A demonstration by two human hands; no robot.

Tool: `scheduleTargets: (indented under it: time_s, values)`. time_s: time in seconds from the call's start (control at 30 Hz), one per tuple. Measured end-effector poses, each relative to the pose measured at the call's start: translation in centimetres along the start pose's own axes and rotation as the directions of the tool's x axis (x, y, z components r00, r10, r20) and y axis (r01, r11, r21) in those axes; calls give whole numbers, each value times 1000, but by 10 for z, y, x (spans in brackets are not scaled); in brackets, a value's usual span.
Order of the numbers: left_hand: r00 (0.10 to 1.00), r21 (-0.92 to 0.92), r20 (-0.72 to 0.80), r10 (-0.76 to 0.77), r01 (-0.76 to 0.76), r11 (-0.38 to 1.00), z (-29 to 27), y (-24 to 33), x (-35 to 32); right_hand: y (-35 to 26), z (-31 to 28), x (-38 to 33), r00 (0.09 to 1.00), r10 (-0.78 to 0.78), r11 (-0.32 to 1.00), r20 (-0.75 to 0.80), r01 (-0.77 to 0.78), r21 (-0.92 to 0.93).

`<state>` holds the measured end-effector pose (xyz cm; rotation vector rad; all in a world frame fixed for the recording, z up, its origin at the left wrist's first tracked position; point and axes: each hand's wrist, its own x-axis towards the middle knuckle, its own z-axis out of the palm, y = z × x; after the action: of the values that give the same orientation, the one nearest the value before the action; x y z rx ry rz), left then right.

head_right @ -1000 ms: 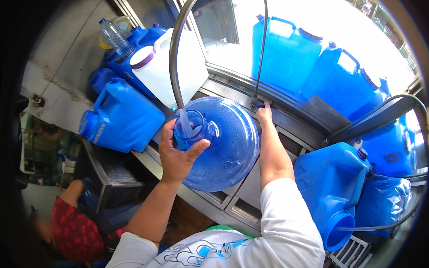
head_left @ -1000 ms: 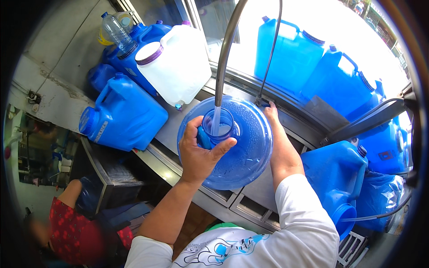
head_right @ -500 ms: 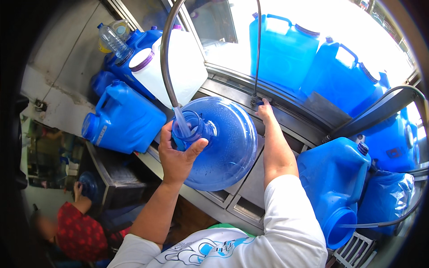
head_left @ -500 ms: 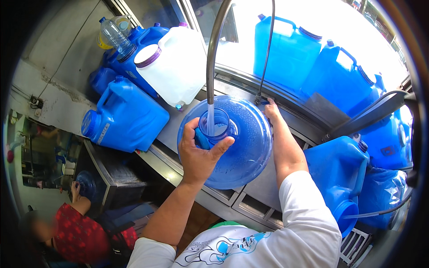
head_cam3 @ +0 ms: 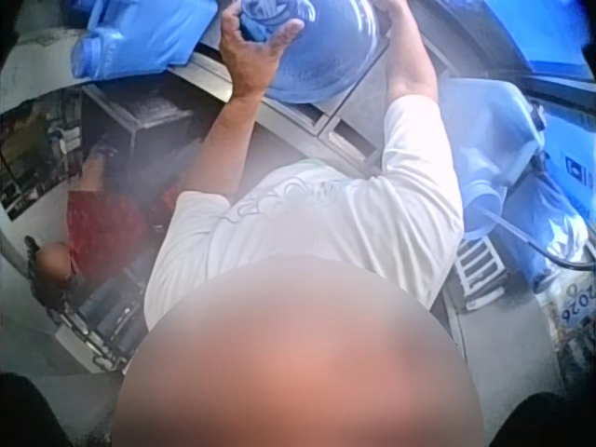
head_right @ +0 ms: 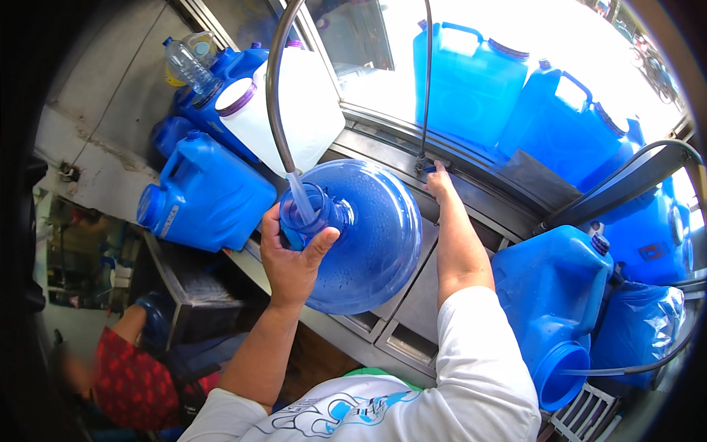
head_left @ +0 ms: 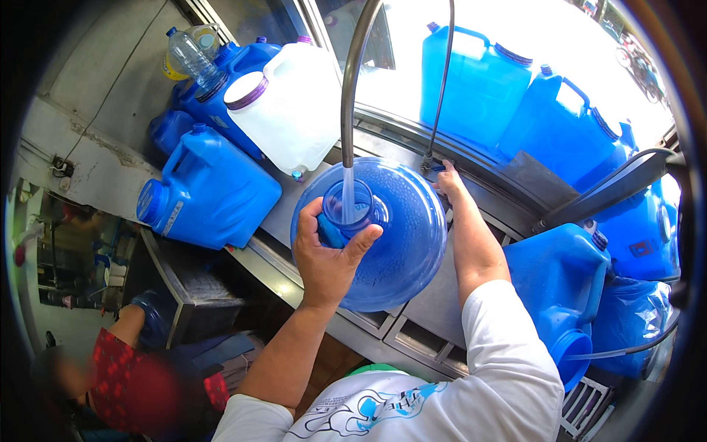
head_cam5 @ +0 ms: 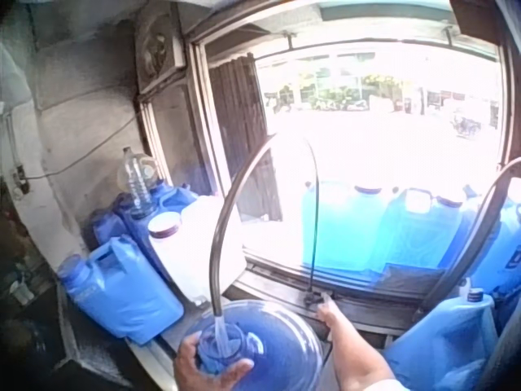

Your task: The person fills several blue plastic water containers at a service counter. They open container caps, position containers under a water tap, and use a handheld device to treat the water inside. After filling, they close the caps and move the containers aside.

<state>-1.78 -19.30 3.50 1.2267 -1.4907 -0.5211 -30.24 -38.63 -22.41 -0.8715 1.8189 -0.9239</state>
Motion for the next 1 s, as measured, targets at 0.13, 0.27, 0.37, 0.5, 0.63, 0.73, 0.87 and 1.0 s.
scheduleTargets:
  time_s: [0.13,0.27,0.37,0.5,0.63,0.73,0.87,1.0]
  values:
    - [1000,22,-22,-3,3,1000,-1,-1,0,-1,0,-2,999,-6,1000,39,7,-24]
    - [999,82,-38,-3,7,997,-8,1,-2,-14,1,-23,997,-29,996,71,34,-79]
    - [999,108,-2,40,-40,993,2,9,7,16,-13,-10,977,-177,984,-117,178,-10]
    - [998,221,3,68,-67,973,-6,3,11,34,5,-95,861,-337,918,-381,390,70]
    - [978,-481,-128,-165,84,873,-30,11,-6,76,10,-224,817,-383,859,-432,487,160]
    - [941,-478,168,293,-182,859,-41,26,-58,123,-9,-330,890,-408,879,-204,443,176]
    - [682,-261,694,-232,538,801,-13,-32,-179,158,-52,-445,917,-365,930,159,368,9]
    - [568,176,644,-512,542,822,66,-120,-245,197,-88,-497,949,-230,962,217,255,-96]
